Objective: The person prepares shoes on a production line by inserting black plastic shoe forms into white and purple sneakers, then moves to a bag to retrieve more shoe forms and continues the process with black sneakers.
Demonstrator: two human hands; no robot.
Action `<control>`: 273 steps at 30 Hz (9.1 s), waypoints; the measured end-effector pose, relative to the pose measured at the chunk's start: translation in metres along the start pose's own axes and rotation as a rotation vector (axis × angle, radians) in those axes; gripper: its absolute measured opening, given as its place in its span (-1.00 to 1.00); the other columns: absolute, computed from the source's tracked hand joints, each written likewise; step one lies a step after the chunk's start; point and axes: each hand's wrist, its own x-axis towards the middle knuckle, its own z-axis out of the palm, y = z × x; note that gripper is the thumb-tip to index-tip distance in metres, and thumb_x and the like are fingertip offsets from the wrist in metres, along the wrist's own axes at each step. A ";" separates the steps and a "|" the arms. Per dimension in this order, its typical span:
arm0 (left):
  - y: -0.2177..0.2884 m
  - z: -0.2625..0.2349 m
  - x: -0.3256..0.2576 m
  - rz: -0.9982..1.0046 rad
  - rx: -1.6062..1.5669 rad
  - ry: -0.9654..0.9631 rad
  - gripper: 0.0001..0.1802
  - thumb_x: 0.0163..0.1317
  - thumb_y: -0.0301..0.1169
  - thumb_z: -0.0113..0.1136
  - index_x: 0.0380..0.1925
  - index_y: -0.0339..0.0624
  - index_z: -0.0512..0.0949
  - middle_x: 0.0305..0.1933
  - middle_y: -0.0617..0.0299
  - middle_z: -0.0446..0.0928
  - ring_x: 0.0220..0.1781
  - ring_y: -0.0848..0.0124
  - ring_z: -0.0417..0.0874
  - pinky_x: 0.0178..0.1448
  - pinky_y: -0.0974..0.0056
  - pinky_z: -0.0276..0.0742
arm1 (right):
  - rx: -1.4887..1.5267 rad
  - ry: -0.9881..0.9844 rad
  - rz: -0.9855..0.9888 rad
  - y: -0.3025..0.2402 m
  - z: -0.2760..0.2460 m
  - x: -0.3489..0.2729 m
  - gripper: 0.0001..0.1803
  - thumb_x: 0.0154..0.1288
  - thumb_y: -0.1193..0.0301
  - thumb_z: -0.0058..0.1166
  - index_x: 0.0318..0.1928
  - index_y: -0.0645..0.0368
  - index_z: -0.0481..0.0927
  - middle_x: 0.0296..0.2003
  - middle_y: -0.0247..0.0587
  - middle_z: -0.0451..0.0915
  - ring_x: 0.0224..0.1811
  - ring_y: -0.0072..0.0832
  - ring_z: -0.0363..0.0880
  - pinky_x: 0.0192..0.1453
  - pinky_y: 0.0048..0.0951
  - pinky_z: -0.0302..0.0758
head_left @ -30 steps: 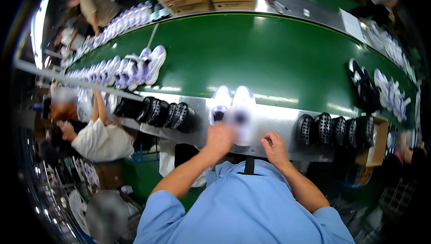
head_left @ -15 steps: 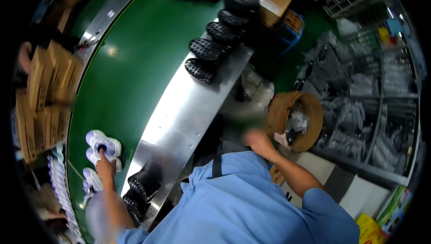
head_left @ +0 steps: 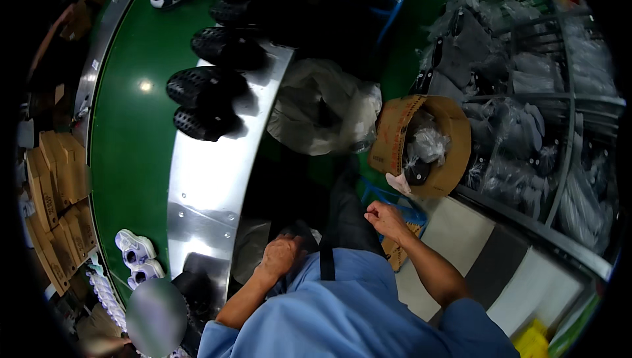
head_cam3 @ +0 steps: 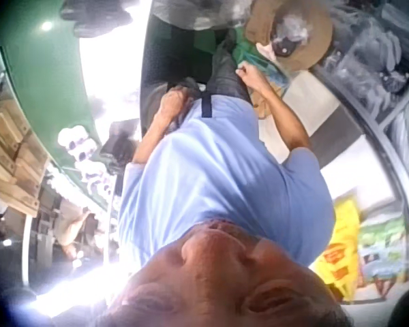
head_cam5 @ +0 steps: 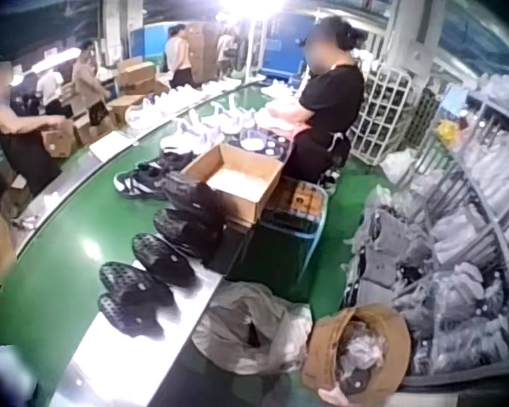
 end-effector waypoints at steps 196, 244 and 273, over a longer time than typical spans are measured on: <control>-0.138 0.181 -0.320 -1.590 -0.731 2.159 -0.19 -0.12 -0.36 0.61 0.21 -0.29 0.52 0.20 -0.01 0.60 0.27 -0.04 0.49 0.40 0.01 0.46 | -0.439 -1.136 -1.028 -0.475 0.563 -0.171 -0.21 0.37 -0.01 0.25 0.38 0.31 0.42 0.28 0.12 0.48 0.38 -0.08 0.39 0.50 -0.17 0.26; 0.034 0.043 -0.118 -0.616 -0.534 0.970 -0.78 0.36 -0.35 0.30 -0.26 -0.34 0.68 -0.36 -0.04 0.66 -0.34 0.15 0.69 -0.16 0.15 0.59 | -0.437 -0.314 -0.297 -0.027 -0.057 -0.003 -0.54 0.33 0.18 0.25 0.03 0.32 0.63 -0.11 0.11 0.73 0.01 0.00 0.71 0.11 -0.07 0.59; -0.044 0.014 -0.121 -0.789 -0.123 0.658 0.05 0.04 -0.11 0.54 0.55 0.15 0.24 0.69 -0.17 -0.07 0.68 -0.29 -0.06 0.52 -0.48 0.13 | -0.268 -0.140 -0.822 -0.350 -0.065 0.056 -0.63 0.31 0.21 0.36 -0.04 0.23 0.67 -0.29 -0.11 0.74 -0.28 -0.36 0.71 -0.14 -0.32 0.63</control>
